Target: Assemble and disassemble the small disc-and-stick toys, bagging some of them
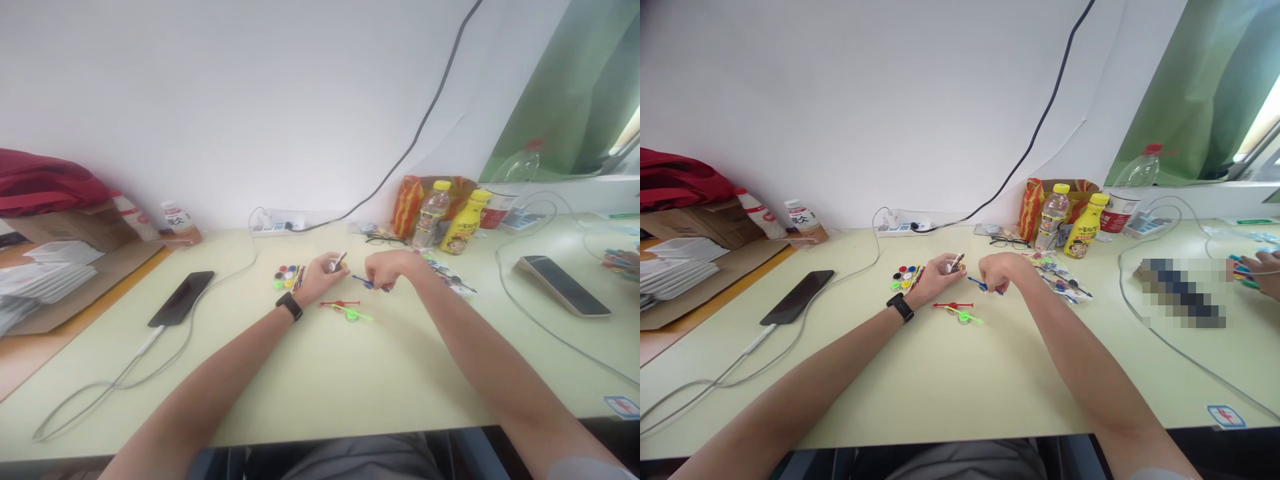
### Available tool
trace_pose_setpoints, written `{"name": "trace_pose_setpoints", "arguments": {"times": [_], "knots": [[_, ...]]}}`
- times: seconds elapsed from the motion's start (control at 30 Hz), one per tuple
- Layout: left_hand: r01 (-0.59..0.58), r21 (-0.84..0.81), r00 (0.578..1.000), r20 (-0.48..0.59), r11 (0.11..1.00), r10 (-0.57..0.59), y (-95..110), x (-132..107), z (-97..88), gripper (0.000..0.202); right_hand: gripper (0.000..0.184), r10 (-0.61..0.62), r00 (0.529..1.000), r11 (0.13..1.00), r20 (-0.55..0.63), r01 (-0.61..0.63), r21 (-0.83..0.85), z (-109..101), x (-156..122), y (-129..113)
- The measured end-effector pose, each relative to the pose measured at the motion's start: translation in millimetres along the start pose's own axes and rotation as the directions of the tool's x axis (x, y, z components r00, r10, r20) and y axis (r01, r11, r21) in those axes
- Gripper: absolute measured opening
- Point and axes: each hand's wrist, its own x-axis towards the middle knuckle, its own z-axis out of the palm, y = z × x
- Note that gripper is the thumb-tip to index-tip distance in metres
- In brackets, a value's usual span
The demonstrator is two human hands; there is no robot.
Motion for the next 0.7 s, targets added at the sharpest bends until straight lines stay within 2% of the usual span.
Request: {"name": "trace_pose_setpoints", "arguments": {"times": [0.07, 0.13, 0.23, 0.33, 0.4, 0.57, 0.7], "knots": [[-0.025, 0.055, 1.000, 0.006, 0.998, 0.025, 4, -1, 0.8, 0.045, 0.008, -0.053, 0.990, 0.999, -0.129, 0.053, 0.001, -9, -15, 5], [-0.056, 0.120, 0.998, 0.012, 0.991, 0.055, 8, -3, 1.6, 0.039, 0.006, -0.123, 0.944, 0.991, -0.306, 0.131, 0.005, -19, -32, 9], [-0.106, 0.162, 0.994, 0.046, 0.981, 0.099, 13, -6, 2.9, 0.032, 0.017, -0.211, 0.808, 0.968, -0.550, 0.252, -0.002, -30, -58, 11], [-0.157, 0.176, 0.985, 0.100, 0.972, 0.141, 13, -6, 3.4, 0.027, 0.024, -0.229, 0.680, 0.952, -0.697, 0.306, -0.015, -35, -75, 7], [-0.171, 0.195, 0.981, 0.121, 0.966, 0.150, 13, -6, 3.1, 0.026, 0.023, -0.214, 0.619, 0.952, -0.755, 0.305, -0.020, -35, -79, 0], [-0.184, 0.211, 0.980, 0.117, 0.960, 0.162, 13, -6, 3.2, 0.026, 0.017, -0.181, 0.570, 0.971, -0.801, 0.234, -0.053, -24, -69, -22], [-0.156, 0.243, 0.986, 0.088, 0.957, 0.139, 11, -6, 4.5, 0.027, 0.020, -0.161, 0.593, 0.986, -0.789, 0.126, -0.107, -14, -49, -34]]}}
